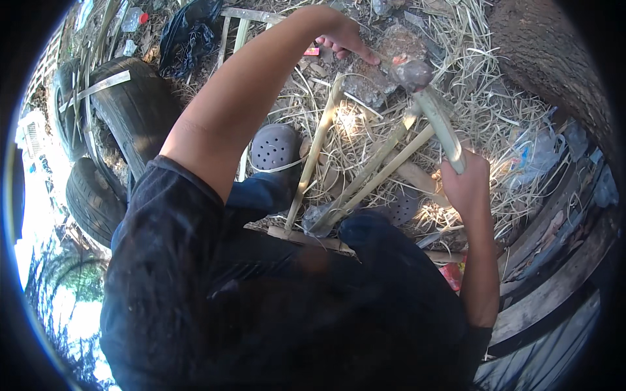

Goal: The person thins a wood slat using a large blade, then hammers a small nail into a wooden frame assembly.

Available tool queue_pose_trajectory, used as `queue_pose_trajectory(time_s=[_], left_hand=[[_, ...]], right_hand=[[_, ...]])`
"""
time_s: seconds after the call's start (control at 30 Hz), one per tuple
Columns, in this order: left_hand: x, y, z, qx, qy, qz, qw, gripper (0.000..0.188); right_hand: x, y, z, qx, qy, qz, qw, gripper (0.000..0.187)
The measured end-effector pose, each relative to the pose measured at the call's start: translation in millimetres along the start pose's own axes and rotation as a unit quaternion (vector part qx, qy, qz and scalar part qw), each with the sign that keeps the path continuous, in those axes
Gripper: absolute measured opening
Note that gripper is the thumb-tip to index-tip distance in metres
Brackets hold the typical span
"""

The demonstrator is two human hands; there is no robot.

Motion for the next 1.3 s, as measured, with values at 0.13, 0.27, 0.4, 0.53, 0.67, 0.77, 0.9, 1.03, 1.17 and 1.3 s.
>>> queue_pose_trajectory(time_s=[0.13,0.27,0.4,0.53,0.67,0.77,0.9,1.03,1.17,1.3], left_hand=[[5.4,3.6,-5.2,0.006,0.001,0.006,1.000,0.083],[-3.1,2.8,1.1,0.000,0.003,0.002,1.000,0.083],[7.0,5.7,-3.0,0.005,-0.011,0.009,1.000,0.083],[-0.5,1.7,-1.3,0.003,-0.007,0.000,1.000,0.082],[-2.3,4.0,-1.6,0.004,-0.010,-0.004,1.000,0.082],[0.8,3.8,1.2,0.001,-0.016,-0.002,1.000,0.082],[-2.3,3.5,0.9,0.000,-0.010,-0.007,1.000,0.082],[-4.0,5.1,-0.4,-0.003,-0.010,-0.012,1.000,0.082],[1.2,-1.5,5.8,-0.019,-0.017,-0.014,1.000,0.082],[7.5,9.3,0.6,-0.056,-0.010,-0.005,0.998,0.079]], right_hand=[[5.0,2.5,4.8,-0.040,0.054,-0.093,0.993,0.020],[-31.4,-4.3,11.8,0.010,0.037,0.012,0.999,0.016],[15.6,-8.3,9.4,-0.110,0.113,-0.139,0.978,0.014],[-1.6,2.9,1.5,-0.092,0.006,-0.150,0.984,0.015],[-25.9,14.9,5.6,-0.003,0.021,-0.036,0.999,0.018],[8.8,3.8,10.9,-0.082,0.027,-0.118,0.989,0.020],[-1.2,-0.1,-11.2,0.039,0.072,-0.015,0.997,0.022],[-1.9,-4.9,-0.1,-0.018,0.061,-0.030,0.998,0.021],[16.9,-28.2,-4.4,-0.040,0.090,-0.056,0.994,0.019],[14.3,-26.5,-3.1,-0.042,0.066,-0.031,0.996,0.018]])
Point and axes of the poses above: each hand's wrist, its own z-axis away from the middle knuckle, its own y-axis out of the palm, x = y × z, the point moved 1 cm from there along -z, towards the middle knuckle, and after that the axes turned 12 degrees about -y, right-handed, at the moved point
